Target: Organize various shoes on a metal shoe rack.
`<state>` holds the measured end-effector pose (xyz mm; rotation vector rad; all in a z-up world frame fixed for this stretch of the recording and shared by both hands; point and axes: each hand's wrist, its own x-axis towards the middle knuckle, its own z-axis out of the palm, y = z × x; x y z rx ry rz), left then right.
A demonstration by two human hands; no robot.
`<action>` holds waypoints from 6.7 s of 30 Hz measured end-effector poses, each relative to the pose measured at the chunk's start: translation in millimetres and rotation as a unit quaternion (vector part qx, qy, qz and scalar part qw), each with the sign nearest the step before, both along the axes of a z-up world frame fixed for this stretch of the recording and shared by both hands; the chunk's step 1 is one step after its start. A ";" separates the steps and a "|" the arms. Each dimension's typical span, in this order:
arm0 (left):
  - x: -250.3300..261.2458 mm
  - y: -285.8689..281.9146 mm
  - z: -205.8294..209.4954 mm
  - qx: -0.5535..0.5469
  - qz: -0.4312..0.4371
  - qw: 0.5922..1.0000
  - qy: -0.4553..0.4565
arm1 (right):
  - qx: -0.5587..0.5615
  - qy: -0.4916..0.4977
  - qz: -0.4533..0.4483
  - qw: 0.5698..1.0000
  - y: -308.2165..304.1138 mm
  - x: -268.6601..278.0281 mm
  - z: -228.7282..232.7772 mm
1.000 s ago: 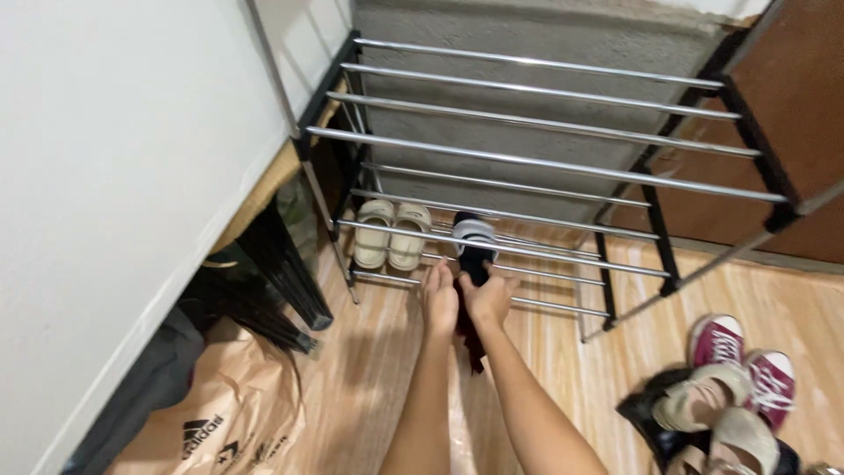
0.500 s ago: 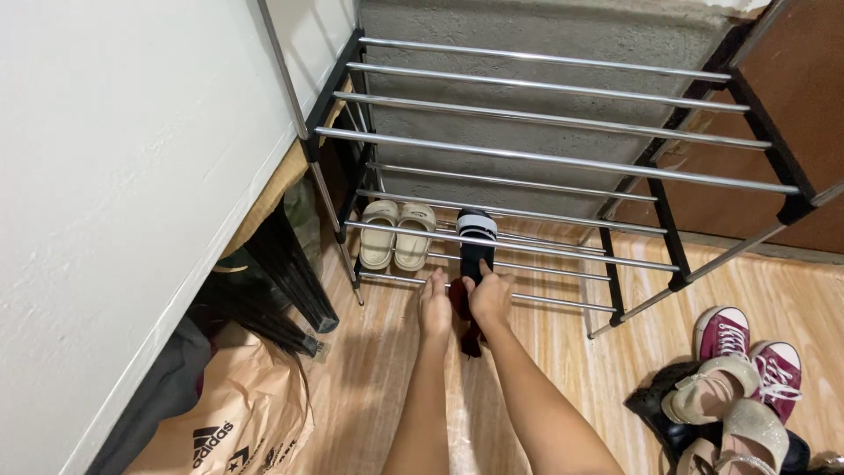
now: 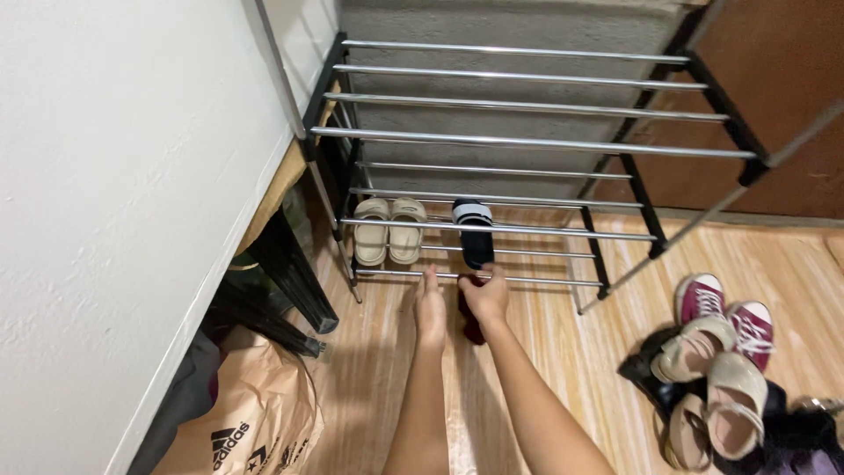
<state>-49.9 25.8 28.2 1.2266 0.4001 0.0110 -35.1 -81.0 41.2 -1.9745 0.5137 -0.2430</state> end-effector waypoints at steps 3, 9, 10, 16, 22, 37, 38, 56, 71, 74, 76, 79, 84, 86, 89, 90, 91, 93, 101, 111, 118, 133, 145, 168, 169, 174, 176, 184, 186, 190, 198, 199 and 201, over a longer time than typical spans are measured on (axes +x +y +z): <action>-10.8 -6.2 22.7 0.072 -0.002 0.997 0.024 | 0.165 0.056 -0.002 0.985 -1.8 -21.4 -1.6; -45.1 -33.5 61.8 0.070 -0.007 0.996 0.063 | 0.260 -0.033 -0.045 0.964 -4.3 -74.7 -14.7; -50.1 -42.3 59.6 0.070 -0.028 0.995 0.062 | 0.258 -0.038 -0.065 0.963 -10.9 -88.4 -4.3; -84.0 -92.0 61.4 0.128 -0.067 0.989 -0.029 | 0.232 -0.069 -0.117 0.963 -60.8 -137.9 33.9; -104.9 -170.6 33.1 0.067 -0.075 0.995 0.013 | 0.212 -0.123 -0.157 0.957 -125.5 -168.0 22.4; -106.9 -387.9 37.7 0.062 -0.297 0.953 0.017 | 0.275 -0.152 -0.286 0.905 -320.5 -203.2 7.2; -113.6 -395.0 40.1 0.190 -0.305 0.933 -0.012 | 0.271 -0.165 -0.299 0.900 -331.4 -204.8 -2.9; -111.6 -381.5 -1.5 0.459 -0.335 0.813 -0.129 | -0.008 0.114 -0.275 0.954 -394.2 -221.5 -68.9; -95.9 -359.9 2.1 0.311 -0.359 0.877 -0.071 | 0.027 0.143 -0.277 0.950 -384.3 -204.3 -56.6; -100.6 -358.9 -1.6 0.329 -0.372 0.864 -0.078 | 0.012 0.156 -0.252 0.955 -379.4 -210.7 -60.1; -102.9 -363.6 -10.5 0.343 -0.383 0.853 -0.090 | -0.007 0.170 -0.233 0.957 -378.5 -215.4 -49.7; -102.2 -367.9 -34.3 0.400 -0.464 0.787 -0.067 | -0.007 0.267 -0.199 0.943 -375.1 -220.1 -26.0; -103.0 -350.5 -14.8 0.425 -0.421 0.800 -0.043 | -0.025 0.264 -0.225 0.938 -361.6 -216.0 11.8; -90.6 -343.8 -32.9 0.404 -0.405 0.819 -0.047 | -0.035 0.265 -0.202 0.942 -365.0 -212.6 6.8; -82.4 -333.9 -47.6 0.385 -0.378 0.841 -0.046 | -0.027 0.278 -0.193 0.941 -372.0 -219.6 2.5; -79.7 -331.6 -49.4 0.388 -0.366 0.845 -0.042 | -0.009 0.287 -0.205 0.936 -375.3 -222.6 2.7; -79.1 -331.5 -41.5 0.387 -0.367 0.845 -0.043 | -0.010 0.287 -0.206 0.935 -378.4 -224.3 10.3; -83.5 -324.8 -29.7 0.374 -0.362 0.854 0.004 | -0.040 0.284 -0.199 0.937 -379.2 -232.3 21.3; -93.3 -346.7 -4.3 0.295 -0.381 0.875 -0.044 | -0.085 0.133 -0.249 0.956 -364.4 -217.1 30.8; -94.8 -356.0 -20.3 0.263 -0.451 0.852 -0.046 | -0.027 0.084 -0.271 0.959 -388.3 -228.6 -55.6; -98.7 -359.7 -12.6 0.411 -0.395 0.820 -0.061 | -0.115 0.171 -0.107 0.973 -346.6 -172.2 -20.2; -103.5 -331.6 15.6 0.388 -0.400 0.830 -0.003 | -0.109 0.075 -0.214 0.968 -351.0 -222.0 -54.0; -108.4 -338.1 26.5 0.325 -0.417 0.846 -0.064 | -0.147 -0.134 -0.276 0.940 -365.8 -252.9 -29.5; -113.1 -349.9 25.0 0.180 -0.412 0.892 -0.041 | -0.005 -0.118 -0.297 0.948 -336.9 -221.3 33.1; -106.7 -356.9 6.0 0.180 -0.413 0.892 -0.036 | -0.004 -0.113 -0.297 0.948 -339.5 -219.5 33.4; -135.0 -357.2 30.3 0.137 -0.286 0.942 -0.112 | 0.188 -0.188 -0.197 0.944 -345.6 -224.5 55.9; -143.3 -353.6 78.7 0.124 -0.306 0.933 -0.145 | 0.251 -0.194 -0.185 0.930 -349.7 -234.9 90.7; -169.7 -350.7 299.7 0.234 -0.432 0.827 -0.273 | 0.421 -0.209 -0.224 0.854 -363.0 -277.1 269.6; -173.5 -362.4 317.0 0.264 -0.434 0.817 -0.271 | 0.434 -0.197 -0.265 0.838 -368.8 -286.6 311.3; -195.2 -379.8 408.4 0.310 -0.436 0.814 -0.228 | 0.431 -0.223 -0.308 0.818 -372.8 -310.7 415.7; -240.9 -405.9 528.7 0.053 -0.447 0.873 -0.188 | 0.266 -0.071 -0.239 0.931 -375.9 -367.5 554.0; -244.2 -401.4 546.4 0.054 -0.451 0.870 -0.190 | 0.266 -0.074 -0.243 0.930 -376.3 -373.2 565.7; -254.8 -396.7 578.3 0.169 -0.413 0.856 -0.260 | 0.247 -0.060 -0.229 0.940 -380.6 -389.1 586.7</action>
